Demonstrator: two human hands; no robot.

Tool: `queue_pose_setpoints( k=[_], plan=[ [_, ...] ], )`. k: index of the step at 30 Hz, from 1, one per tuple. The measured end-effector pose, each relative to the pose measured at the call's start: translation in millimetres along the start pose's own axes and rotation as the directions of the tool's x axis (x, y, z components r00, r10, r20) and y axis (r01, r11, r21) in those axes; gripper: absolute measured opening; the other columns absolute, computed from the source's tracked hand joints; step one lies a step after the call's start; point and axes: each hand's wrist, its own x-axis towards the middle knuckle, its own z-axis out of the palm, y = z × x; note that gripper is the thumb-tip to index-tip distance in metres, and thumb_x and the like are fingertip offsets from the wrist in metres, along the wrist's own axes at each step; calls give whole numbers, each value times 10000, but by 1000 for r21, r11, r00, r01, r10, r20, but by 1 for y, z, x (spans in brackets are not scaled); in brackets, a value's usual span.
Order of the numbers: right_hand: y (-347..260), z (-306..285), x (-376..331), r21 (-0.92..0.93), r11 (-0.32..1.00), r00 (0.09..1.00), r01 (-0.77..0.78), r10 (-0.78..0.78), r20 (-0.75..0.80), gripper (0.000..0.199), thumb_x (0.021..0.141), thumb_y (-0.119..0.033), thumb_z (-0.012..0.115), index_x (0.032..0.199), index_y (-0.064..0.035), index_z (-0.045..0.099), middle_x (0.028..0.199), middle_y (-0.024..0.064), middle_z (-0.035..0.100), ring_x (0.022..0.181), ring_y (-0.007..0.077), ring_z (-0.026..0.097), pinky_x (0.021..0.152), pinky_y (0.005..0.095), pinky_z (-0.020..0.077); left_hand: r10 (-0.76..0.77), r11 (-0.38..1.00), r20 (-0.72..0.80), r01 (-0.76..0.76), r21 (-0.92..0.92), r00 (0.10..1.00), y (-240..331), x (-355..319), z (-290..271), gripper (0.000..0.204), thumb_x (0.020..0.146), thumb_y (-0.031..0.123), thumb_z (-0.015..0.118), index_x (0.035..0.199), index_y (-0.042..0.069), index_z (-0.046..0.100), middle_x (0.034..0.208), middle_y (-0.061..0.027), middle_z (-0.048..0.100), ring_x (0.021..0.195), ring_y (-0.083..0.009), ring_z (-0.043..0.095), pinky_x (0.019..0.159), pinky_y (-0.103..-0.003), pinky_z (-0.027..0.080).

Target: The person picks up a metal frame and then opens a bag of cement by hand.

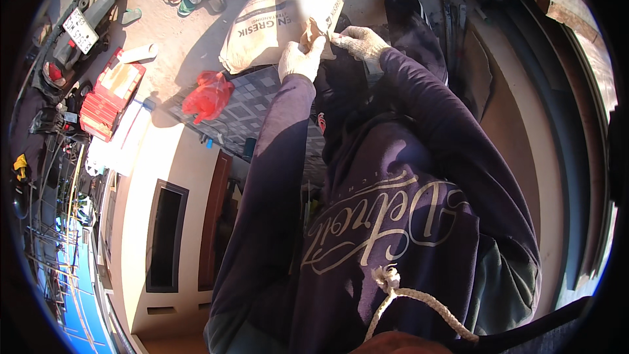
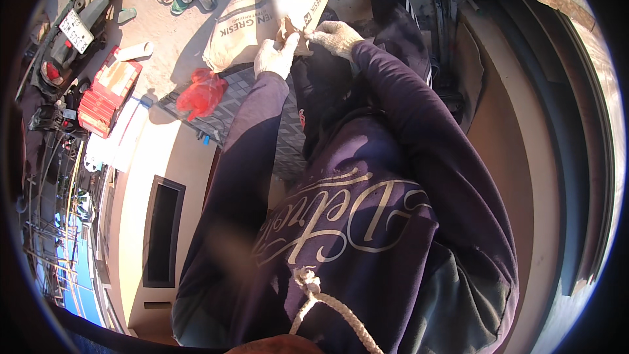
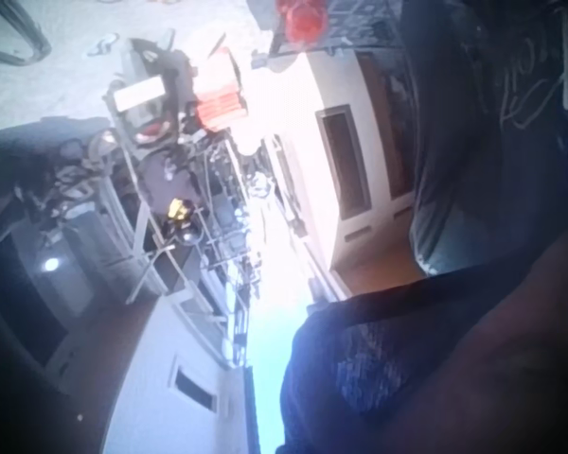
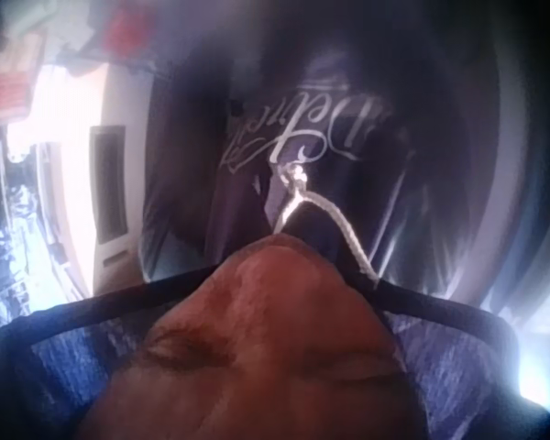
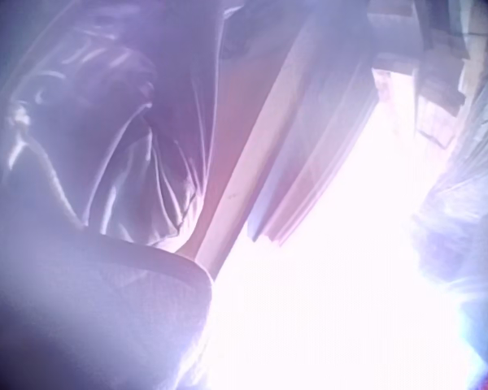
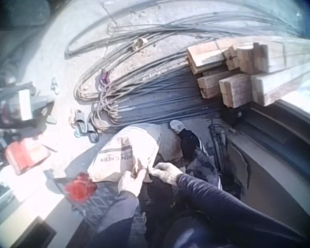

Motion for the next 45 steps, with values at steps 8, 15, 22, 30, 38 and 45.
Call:
queue_pose_setpoints(
  k=[8,15,22,30,38,45],
  plan=[
    [4,20,6,-76,989,990,123,-128,-64,329,875,-332,686,989,-24,699,830,89,696,720,148,620,689,311,494,85,996,64,-86,2,994,-38,37,-4,524,883,526,582,858,7,648,866,-230,661,851,-380,648,754,-450,488],
    [1,26,0,156,988,1000,16,-13,-24,272,869,-253,722,973,-4,692,788,19,670,707,97,568,652,275,468,145,984,174,-160,80,974,-30,38,-32,654,866,591,577,1014,-43,634,978,-237,681,950,-354,660,833,-431,499],
    [6,28,3,-60,993,989,104,-110,-99,280,869,-285,703,878,-8,663,740,58,652,683,130,567,656,306,475,25,998,121,-31,47,992,-24,37,1,613,830,545,645,1105,-2,629,1104,-244,655,1041,-381,631,892,-442,496],
    [2,42,4,-114,969,961,218,-234,-151,220,893,-186,692,826,10,617,748,52,634,720,92,551,679,272,471,335,857,163,-372,356,928,-29,38,-32,364,891,397,583,1024,60,624,1018,-191,679,982,-344,656,854,-451,515],
    [-1,46,1,77,972,966,221,-208,-151,200,922,-178,668,829,-9,618,716,12,593,683,74,520,637,261,450,310,798,261,-399,451,914,-37,41,-48,315,914,356,540,1075,97,617,1078,-141,679,1020,-297,660,865,-425,520],
    [4,34,5,59,991,986,120,-112,-127,157,881,-170,708,865,-24,652,732,17,618,660,72,522,609,257,436,263,884,193,-316,343,945,-68,72,-39,326,876,356,594,1087,108,620,1101,-134,678,1040,-293,653,863,-420,520]
  ],
)
